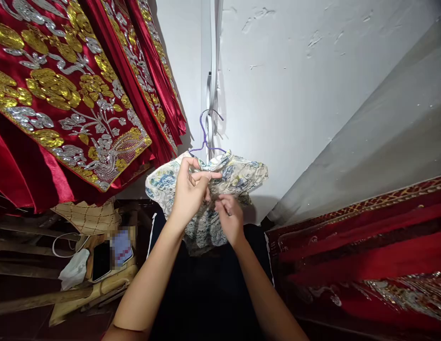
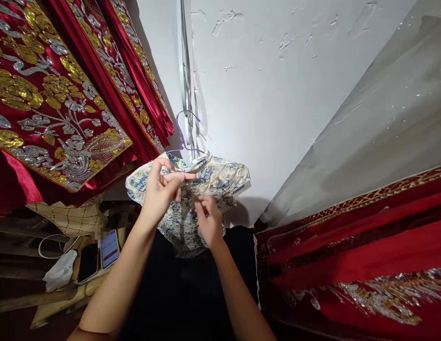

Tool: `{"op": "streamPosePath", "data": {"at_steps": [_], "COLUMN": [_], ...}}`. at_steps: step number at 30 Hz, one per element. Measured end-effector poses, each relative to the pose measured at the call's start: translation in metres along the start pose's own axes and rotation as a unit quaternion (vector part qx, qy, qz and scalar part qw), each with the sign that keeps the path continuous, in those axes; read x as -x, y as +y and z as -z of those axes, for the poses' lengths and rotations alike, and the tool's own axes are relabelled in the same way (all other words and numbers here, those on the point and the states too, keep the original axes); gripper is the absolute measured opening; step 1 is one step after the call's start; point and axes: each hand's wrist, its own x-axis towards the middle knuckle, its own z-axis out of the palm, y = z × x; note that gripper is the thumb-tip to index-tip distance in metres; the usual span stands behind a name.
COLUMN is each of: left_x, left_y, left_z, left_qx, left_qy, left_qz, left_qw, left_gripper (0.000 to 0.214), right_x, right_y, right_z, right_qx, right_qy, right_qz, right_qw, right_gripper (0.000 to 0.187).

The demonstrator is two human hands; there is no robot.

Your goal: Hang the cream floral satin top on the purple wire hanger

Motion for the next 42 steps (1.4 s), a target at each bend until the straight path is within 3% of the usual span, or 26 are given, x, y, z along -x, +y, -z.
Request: {"op": "streamPosePath", "data": {"at_steps": [1, 2, 4, 6, 9, 13, 16, 19, 23, 28, 31, 32, 34, 36, 39, 42], "left_x": [0.001, 0.002, 0.004, 0.005, 0.006, 0.001, -0.005, -0.001, 0.017, 0.014, -0.001, -0.006, -0.013, -0.016, -0.016, -0.011], "left_y": [-0.004, -0.006, -0.009, -0.009, -0.01, -0.021, -0.043, -0.072, -0.098, -0.078, -0.064, -0.063, -0.066, -0.073, -0.08, -0.083], "left_z": [0.001, 0.0, -0.001, -0.004, -0.005, -0.001, 0.006, 0.018, 0.035, 0.04, 0.033, 0.031, 0.027, 0.026, 0.036, 0.051], "left_qx": [0.0, 0.003, 0.011, 0.009, -0.016, -0.037, -0.062, -0.113, -0.178, -0.281, -0.337, -0.357, -0.406, -0.453, -0.47, -0.434], "left_qy": [-0.006, -0.01, -0.01, -0.002, 0.021, 0.051, 0.082, 0.083, 0.021, 0.003, -0.016, -0.017, -0.013, -0.005, 0.023, 0.069], "left_qz": [0.0, -0.001, 0.0, 0.001, -0.004, -0.01, 0.006, 0.045, 0.108, 0.018, -0.023, -0.031, -0.041, -0.042, -0.037, -0.029], "left_qw": [1.0, 1.0, 1.0, 1.0, 1.0, 0.998, 0.995, 0.989, 0.978, 0.959, 0.941, 0.933, 0.913, 0.89, 0.882, 0.898], "left_gripper": [0.037, 0.037, 0.037, 0.037, 0.034, 0.034, 0.04, 0.061, 0.079, 0.069, 0.06, 0.053, 0.035, 0.023, 0.019, 0.018], "right_x": [-0.008, -0.017, -0.037, -0.056, -0.071, -0.075, -0.076, -0.08, -0.081, -0.066, -0.051, -0.045, -0.034, -0.023, -0.008, 0.002], "right_y": [-0.015, -0.03, -0.057, -0.074, -0.081, -0.08, -0.087, -0.099, -0.105, -0.079, -0.048, -0.036, -0.01, 0.017, 0.055, 0.082], "right_z": [0.007, 0.013, 0.026, 0.034, 0.038, 0.03, 0.021, 0.021, 0.053, 0.115, 0.133, 0.134, 0.127, 0.115, 0.096, 0.081], "right_qx": [-0.013, -0.023, -0.013, 0.025, 0.093, 0.13, 0.097, 0.034, -0.062, -0.246, -0.398, -0.461, -0.551, -0.576, -0.561, -0.553], "right_qy": [0.049, 0.06, 0.033, -0.016, -0.045, -0.029, 0.011, 0.064, 0.128, 0.061, 0.002, 0.023, 0.134, 0.248, 0.312, 0.299], "right_qz": [0.02, 0.045, 0.078, 0.089, 0.12, 0.18, 0.184, 0.162, 0.132, 0.046, -0.003, -0.003, 0.011, -0.011, -0.074, -0.142], "right_qw": [0.999, 0.997, 0.996, 0.996, 0.987, 0.975, 0.978, 0.984, 0.981, 0.966, 0.917, 0.887, 0.824, 0.779, 0.763, 0.765], "right_gripper": [0.033, 0.041, 0.046, 0.034, 0.021, 0.018, 0.017, 0.017, 0.015, 0.013, 0.029, 0.03, 0.023, 0.015, 0.007, 0.009]}}
